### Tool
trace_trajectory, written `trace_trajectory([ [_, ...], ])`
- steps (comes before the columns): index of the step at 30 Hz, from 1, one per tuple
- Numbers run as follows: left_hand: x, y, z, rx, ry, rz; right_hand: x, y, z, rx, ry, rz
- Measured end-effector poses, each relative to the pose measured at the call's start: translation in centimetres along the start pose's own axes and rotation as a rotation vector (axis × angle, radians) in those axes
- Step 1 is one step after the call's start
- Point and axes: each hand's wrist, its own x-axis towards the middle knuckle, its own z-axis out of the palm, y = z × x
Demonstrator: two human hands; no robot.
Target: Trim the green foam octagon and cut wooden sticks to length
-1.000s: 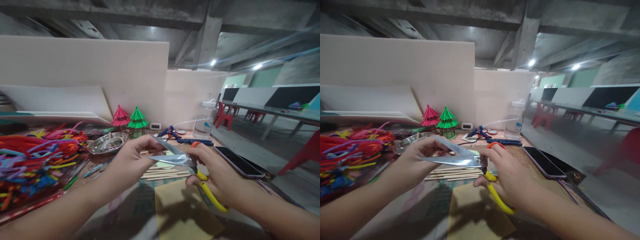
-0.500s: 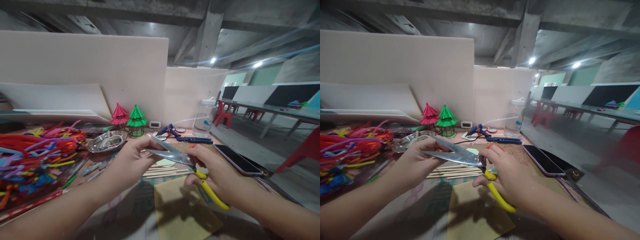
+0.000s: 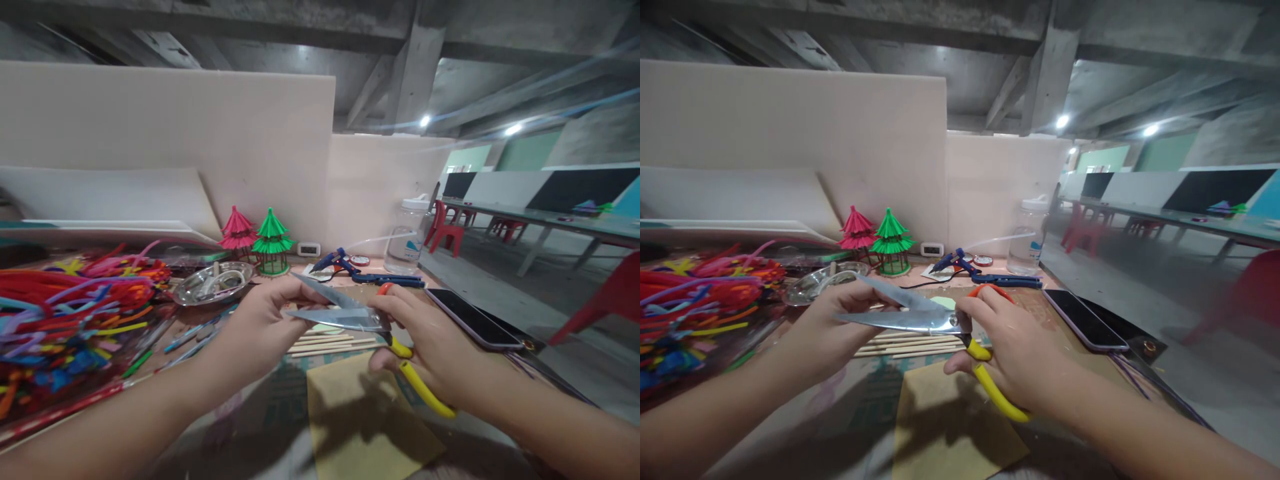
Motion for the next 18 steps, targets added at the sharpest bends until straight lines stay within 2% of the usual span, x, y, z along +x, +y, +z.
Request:
trace_trajectory([
  [5, 0.03, -0.69, 0.21, -0.042, -0.037, -0.033, 0.01, 0.11, 0.03, 0.001, -0.075, 0.103],
  [13, 0.05, -0.63, -0.09, 0.036, -0.031, 0.024, 0.26, 0.62, 0.16, 0.141, 0.069, 0.178],
  [18, -0.04, -0.47, -0.03, 0.066, -0.019, 0.028, 0.29, 0.52, 0.09, 0.079, 0.033, 0.189],
])
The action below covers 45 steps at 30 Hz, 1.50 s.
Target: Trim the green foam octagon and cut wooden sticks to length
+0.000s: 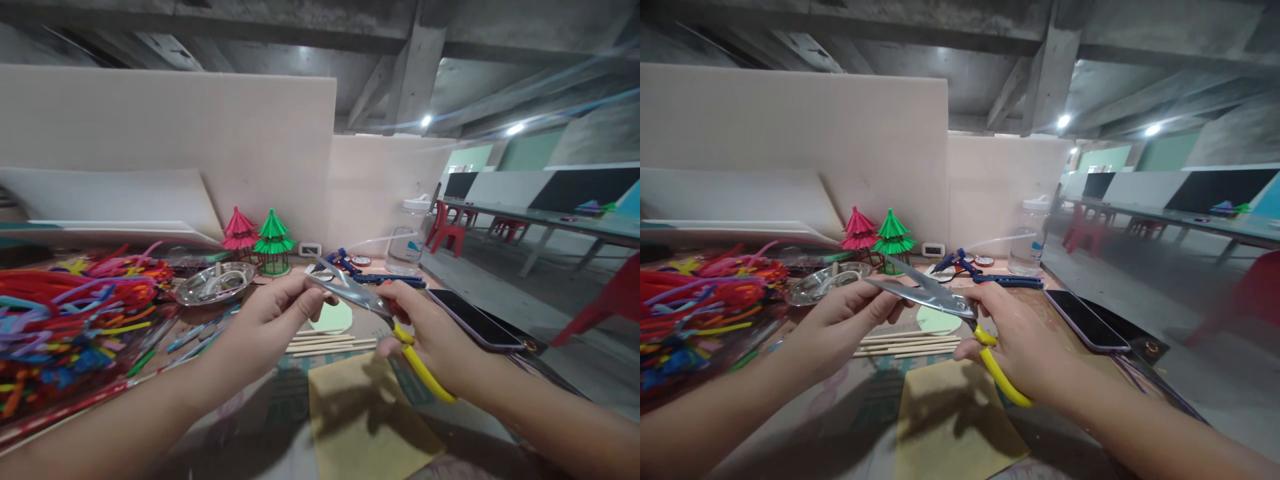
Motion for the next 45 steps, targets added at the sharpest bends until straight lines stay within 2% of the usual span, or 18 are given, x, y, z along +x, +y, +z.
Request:
trace_trajectory([
  [5, -0.1, -0.1, 0.1, -0.089, -0.079, -0.016, 0.0, -0.7, 0.0, -0.007, -0.026, -0.028],
  [14, -0.2, 0.4, 0.3, -0.183, -0.129, -0.025, -0.2, -0.7, -0.2, -0.027, -0.027, -0.132],
  [23, -0.2, 0.0, 0.0, -0.045, -0.138, -0.038, -0.2, -0.9, -0.2, -0.026, -0.048, -0.115],
  [29, -0.2, 0.9, 0.1, -0.030, -0.143, 0.004, -0.3, -0.7, -0.2, -0.081, -0.034, -0.144],
  [38, -0.6, -0.1, 0.4, -0.106, -0.132, -0.057, -0.3, -0.6, -0.3, -0.062, -0.084, -0.076],
  [42, -0.3, 0.0, 0.1, -0.049, -0.081, -0.032, 0.0, -0.2, -0.2, 0.023, -0.011, -0.031],
  [45, 0.0, 0.2, 0.0, -0.148, -0.062, -0.030, 0.1, 0.3, 0.0, 0.100, 0.048, -0.006],
])
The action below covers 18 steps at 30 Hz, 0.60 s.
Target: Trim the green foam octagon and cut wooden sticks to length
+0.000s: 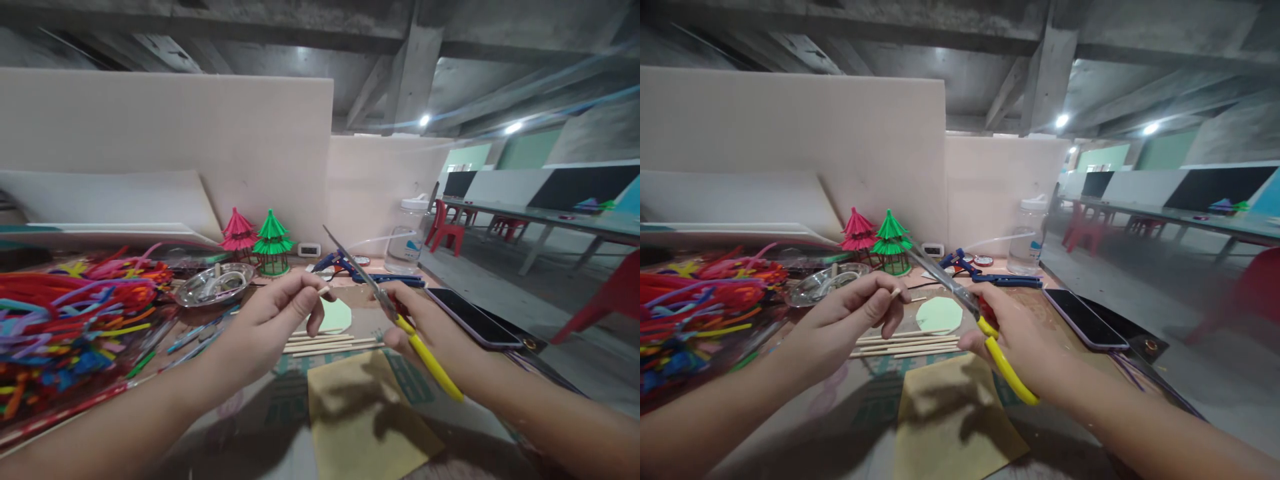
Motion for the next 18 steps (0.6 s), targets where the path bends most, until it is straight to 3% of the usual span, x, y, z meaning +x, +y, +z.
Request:
trace_trajectory([
  [5, 0.1, -0.1, 0.1, -0.016, 0.006, -0.005, -0.1, -0.2, 0.2, 0.028, -0.040, 0.026],
  [13, -0.3, -0.3, -0.1, 0.180, 0.042, 0.020, -0.1, -1.5, -0.1, -0.077, -0.095, -0.065],
  [18, -0.4, -0.2, 0.0, 0.185, 0.033, -0.002, 0.0, -1.2, -0.2, -0.110, -0.115, -0.071],
])
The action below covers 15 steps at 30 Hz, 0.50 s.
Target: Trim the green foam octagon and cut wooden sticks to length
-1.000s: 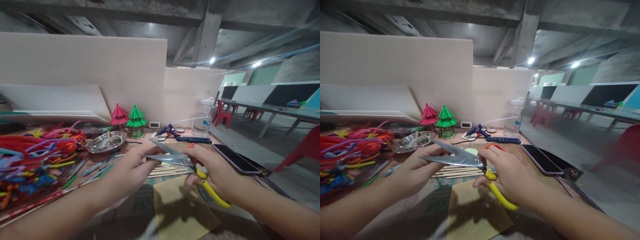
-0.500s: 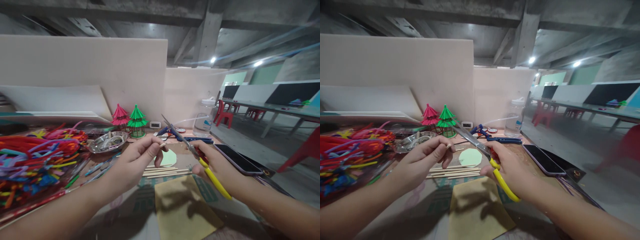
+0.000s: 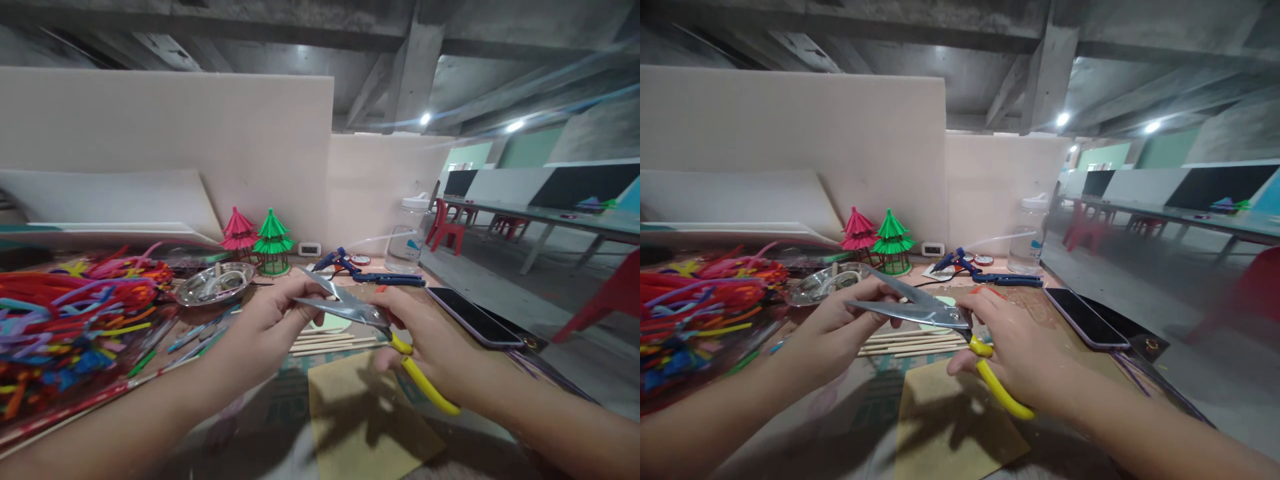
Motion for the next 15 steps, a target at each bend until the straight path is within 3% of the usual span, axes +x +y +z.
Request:
trace_trajectory([
  [15, -0.12, 0.61, 0.20, -0.078, 0.001, -0.011, -0.24, 0.78, 0.29, 0.005, 0.000, -0.073],
])
